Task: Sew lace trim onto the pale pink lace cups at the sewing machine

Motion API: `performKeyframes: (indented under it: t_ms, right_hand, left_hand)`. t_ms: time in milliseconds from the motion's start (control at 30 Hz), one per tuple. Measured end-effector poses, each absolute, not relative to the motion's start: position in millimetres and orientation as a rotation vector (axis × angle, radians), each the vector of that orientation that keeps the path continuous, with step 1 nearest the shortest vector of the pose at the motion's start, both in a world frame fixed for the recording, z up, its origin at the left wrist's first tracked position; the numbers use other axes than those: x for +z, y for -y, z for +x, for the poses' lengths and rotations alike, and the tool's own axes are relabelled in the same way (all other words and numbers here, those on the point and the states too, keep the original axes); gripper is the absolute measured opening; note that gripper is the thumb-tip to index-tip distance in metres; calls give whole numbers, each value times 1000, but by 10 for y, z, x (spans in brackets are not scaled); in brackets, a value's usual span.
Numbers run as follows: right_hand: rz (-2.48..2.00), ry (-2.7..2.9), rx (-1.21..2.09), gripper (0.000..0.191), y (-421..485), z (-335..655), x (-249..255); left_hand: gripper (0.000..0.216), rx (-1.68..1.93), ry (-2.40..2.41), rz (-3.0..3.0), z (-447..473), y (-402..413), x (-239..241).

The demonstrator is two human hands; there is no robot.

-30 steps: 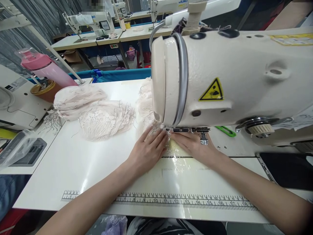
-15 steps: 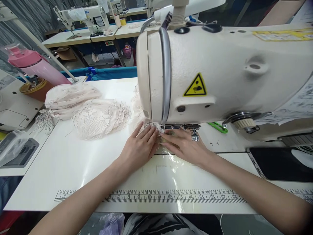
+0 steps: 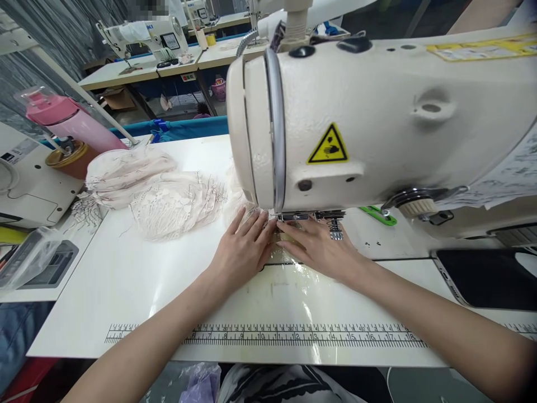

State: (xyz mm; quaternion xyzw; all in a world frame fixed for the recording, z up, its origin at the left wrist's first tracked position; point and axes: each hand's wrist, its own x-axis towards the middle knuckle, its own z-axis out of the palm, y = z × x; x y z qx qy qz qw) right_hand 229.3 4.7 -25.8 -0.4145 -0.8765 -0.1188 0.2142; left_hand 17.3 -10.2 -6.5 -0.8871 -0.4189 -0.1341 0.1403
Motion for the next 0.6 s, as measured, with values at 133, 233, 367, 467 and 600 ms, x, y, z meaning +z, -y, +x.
performKeyframes:
  t_ms: [133,233,367,467,600]
  right_hand:
    - [-1158,2403,-315,41,-63,2298,-297]
    - [-1107,2393,-274,36,-131,2322,-311]
    - [-1094,2356,-103,29,-246,2368,-317]
    - [-1160,2276,55,29,-278,2390,-330]
    - [-1165,2161,167,26,-271,2388,-361]
  left_hand:
    - [39,-386,1215,-2551,171,96,-64]
    - [39,-393,1242,-2541,173,88,-69]
    - [40,-404,1312,-2546,181,78,-89]
    - [43,-346,1372,-2548,196,99,-90]
    - [46,-241,1465,-2559,205,150,-52]
